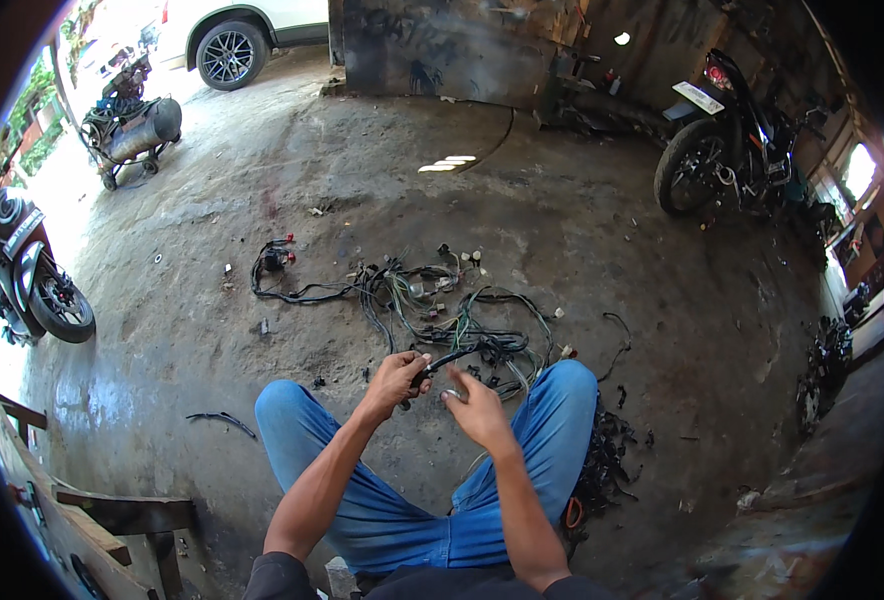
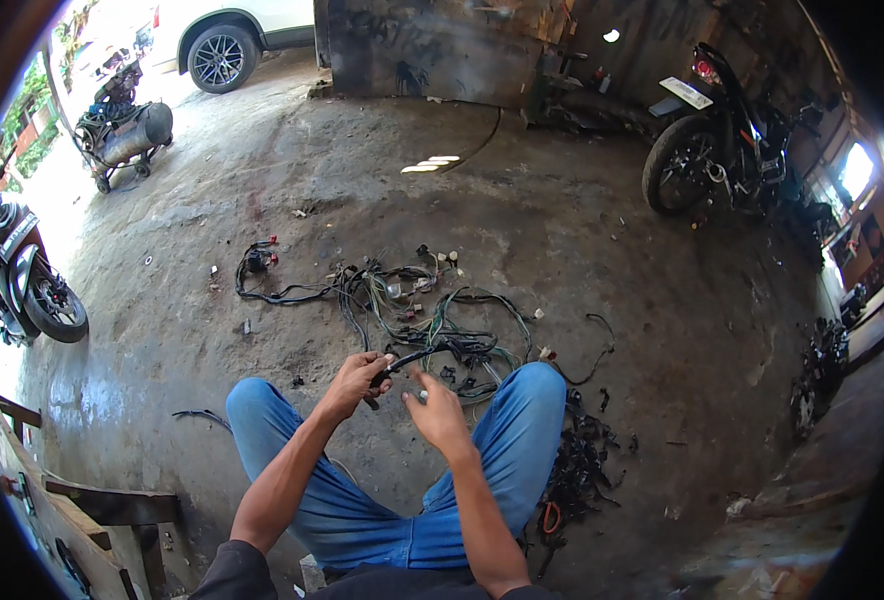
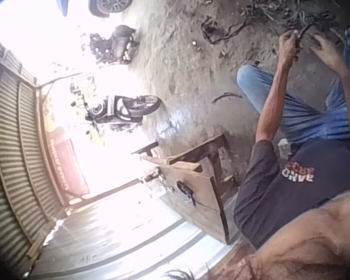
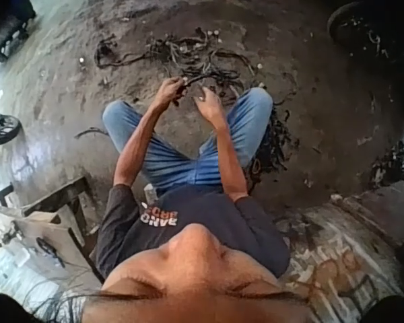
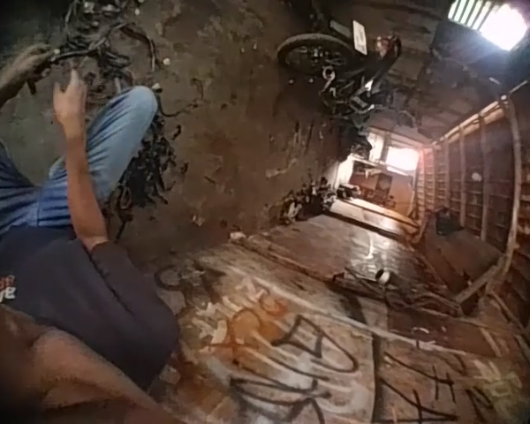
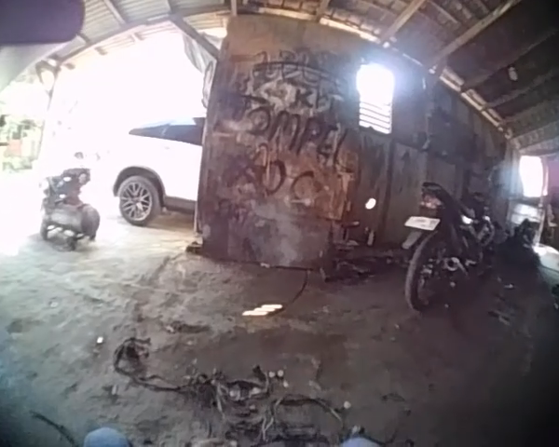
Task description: The recorder is repairing a motorcycle wiring harness by using scissors to remove tape and inspect wires.
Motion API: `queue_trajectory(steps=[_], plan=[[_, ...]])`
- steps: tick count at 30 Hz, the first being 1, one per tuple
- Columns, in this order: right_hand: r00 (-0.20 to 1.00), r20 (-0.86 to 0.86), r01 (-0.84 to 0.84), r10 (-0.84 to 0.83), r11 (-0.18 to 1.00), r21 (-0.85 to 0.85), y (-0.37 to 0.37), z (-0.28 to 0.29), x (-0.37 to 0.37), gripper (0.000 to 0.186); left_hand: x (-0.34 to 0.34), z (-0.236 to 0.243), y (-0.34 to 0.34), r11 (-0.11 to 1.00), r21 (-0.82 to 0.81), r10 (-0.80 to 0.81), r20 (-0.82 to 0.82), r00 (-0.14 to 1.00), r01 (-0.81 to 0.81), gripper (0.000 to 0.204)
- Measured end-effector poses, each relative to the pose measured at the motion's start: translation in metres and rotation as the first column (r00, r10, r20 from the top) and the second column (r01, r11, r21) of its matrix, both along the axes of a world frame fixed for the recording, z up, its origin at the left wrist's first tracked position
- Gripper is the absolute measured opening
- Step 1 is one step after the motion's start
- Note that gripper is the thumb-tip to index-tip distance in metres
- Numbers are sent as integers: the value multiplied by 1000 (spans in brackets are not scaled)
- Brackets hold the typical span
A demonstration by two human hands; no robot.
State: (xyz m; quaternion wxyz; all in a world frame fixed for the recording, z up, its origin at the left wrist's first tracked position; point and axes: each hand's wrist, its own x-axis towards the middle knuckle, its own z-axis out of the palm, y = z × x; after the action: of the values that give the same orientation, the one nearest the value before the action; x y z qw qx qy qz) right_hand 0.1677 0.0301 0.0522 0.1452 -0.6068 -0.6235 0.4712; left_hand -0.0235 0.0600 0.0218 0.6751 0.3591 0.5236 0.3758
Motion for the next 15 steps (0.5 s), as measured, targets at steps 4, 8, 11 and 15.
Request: queue_trajectory(steps=[4,8,11,15], plan=[[913,-407,116,27,939,322,14,-74,-25,67,9,1,-4,999,41,10,-42,999,-9,35],[820,-572,138,-36,981,135,4,-78,-23,56,5,-8,-8,999,33,30,-100,995,-27,44],[879,-477,115,-1,971,210,0,-84,-15,37,-1,-4,-8,1000,25,20,-92,996,-17,44],[675,-724,280,-139,957,77,-5,-96,-20,19,-2,5,-7,992,109,-50,-62,997,56,49]])
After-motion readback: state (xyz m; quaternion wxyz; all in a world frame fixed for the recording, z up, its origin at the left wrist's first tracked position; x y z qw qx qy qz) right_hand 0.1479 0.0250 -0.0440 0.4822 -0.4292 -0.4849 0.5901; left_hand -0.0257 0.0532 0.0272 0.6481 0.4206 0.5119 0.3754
